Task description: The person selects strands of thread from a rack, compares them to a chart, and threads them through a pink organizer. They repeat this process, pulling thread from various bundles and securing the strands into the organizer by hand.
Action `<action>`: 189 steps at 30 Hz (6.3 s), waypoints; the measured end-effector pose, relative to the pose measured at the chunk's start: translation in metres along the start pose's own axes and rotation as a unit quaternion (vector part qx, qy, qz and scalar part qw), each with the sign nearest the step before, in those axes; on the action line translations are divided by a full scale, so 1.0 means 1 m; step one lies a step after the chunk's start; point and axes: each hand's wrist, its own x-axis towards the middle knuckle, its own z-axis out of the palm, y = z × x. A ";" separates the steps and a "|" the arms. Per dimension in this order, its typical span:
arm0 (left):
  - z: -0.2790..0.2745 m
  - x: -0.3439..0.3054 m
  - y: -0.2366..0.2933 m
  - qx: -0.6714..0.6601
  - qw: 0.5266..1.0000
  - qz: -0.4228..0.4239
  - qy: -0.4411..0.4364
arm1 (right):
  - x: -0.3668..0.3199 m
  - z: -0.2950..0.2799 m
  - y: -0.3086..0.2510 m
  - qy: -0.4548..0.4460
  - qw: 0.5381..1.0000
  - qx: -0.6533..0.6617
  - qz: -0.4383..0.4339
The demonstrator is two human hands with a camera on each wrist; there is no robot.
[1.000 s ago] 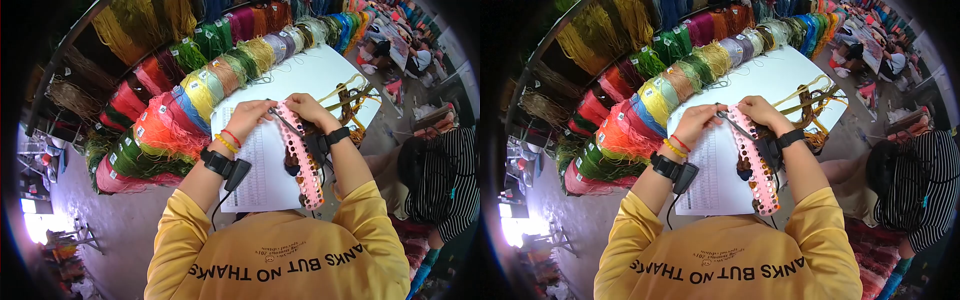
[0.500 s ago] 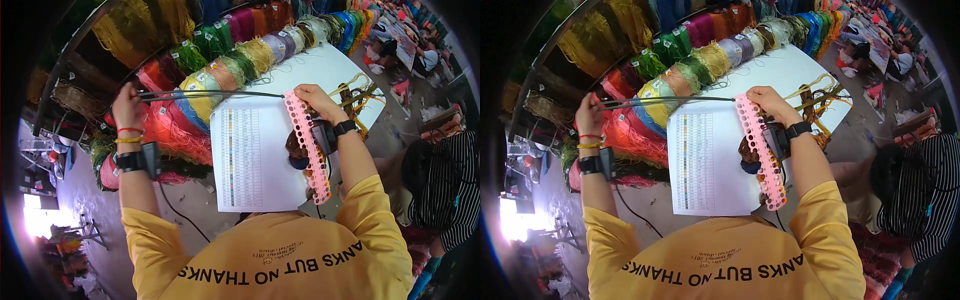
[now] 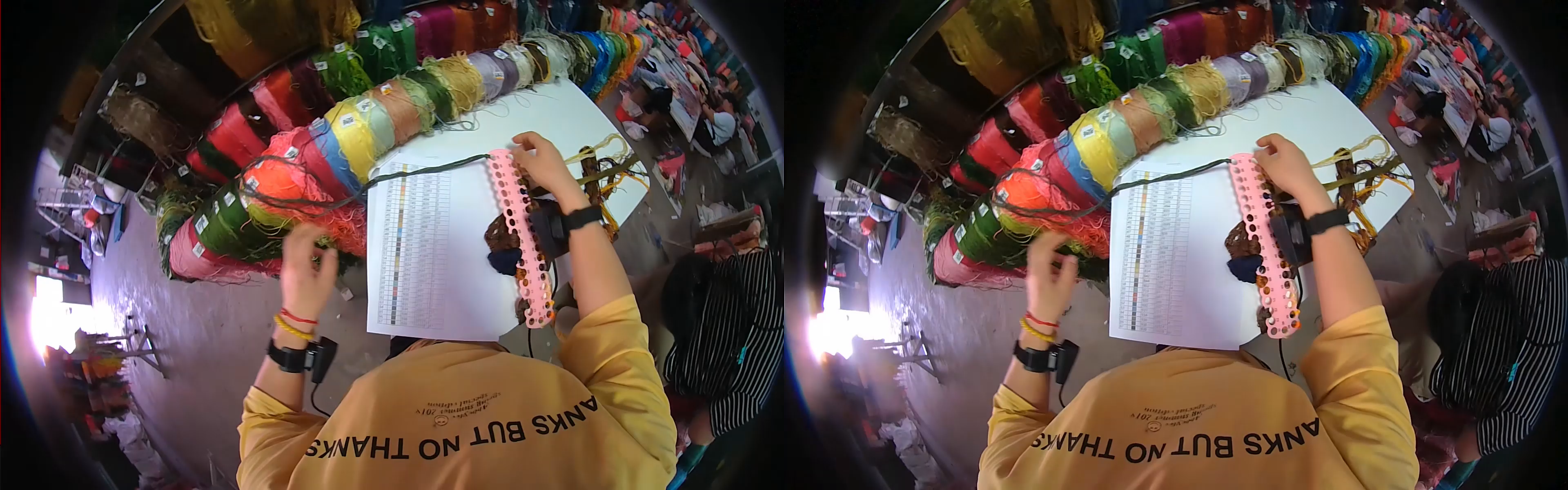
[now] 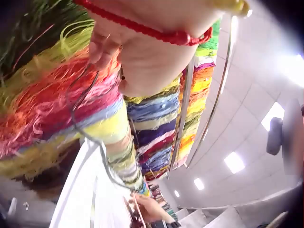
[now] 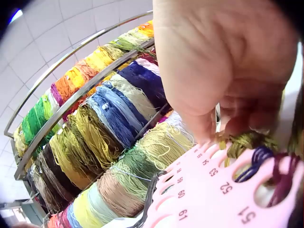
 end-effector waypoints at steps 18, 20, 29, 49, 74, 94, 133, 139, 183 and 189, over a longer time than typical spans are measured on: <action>0.054 -0.046 0.020 -0.052 0.980 -0.063 -0.180 | -0.103 0.035 -0.059 -0.016 0.919 -0.392 -0.031; 0.054 -0.046 0.027 -0.043 0.975 -0.045 -0.214 | -0.082 0.035 -0.058 0.021 0.923 -0.384 -0.022; 0.054 0.026 -0.001 0.093 0.974 0.185 -0.090 | -0.087 0.057 -0.049 0.044 0.904 -0.410 -0.113; 0.095 0.078 -0.041 -0.026 0.988 -0.151 -0.030 | -0.123 0.031 -0.037 0.052 0.945 -0.305 -0.109; 0.098 -0.005 -0.009 -0.482 0.777 -0.404 -0.036 | -0.154 0.093 -0.117 -0.245 0.892 -0.326 -0.197; 0.081 -0.052 0.020 -0.599 0.633 -0.432 -0.230 | -0.169 0.104 -0.089 -0.201 0.941 -0.229 -0.146; 0.060 -0.050 -0.006 -0.571 0.609 -0.412 -0.365 | -0.210 0.104 -0.098 -0.193 0.930 -0.299 -0.087; 0.040 -0.047 -0.024 -0.556 0.618 -0.397 -0.389 | -0.213 0.107 -0.105 -0.173 0.941 -0.284 -0.068; -0.233 0.167 -0.081 0.013 0.943 0.158 -0.292 | -0.096 0.196 -0.338 -0.260 0.943 0.051 -0.201; -0.206 0.212 -0.099 0.092 0.909 0.220 -0.342 | 0.021 0.214 -0.292 -0.129 0.981 0.014 -0.147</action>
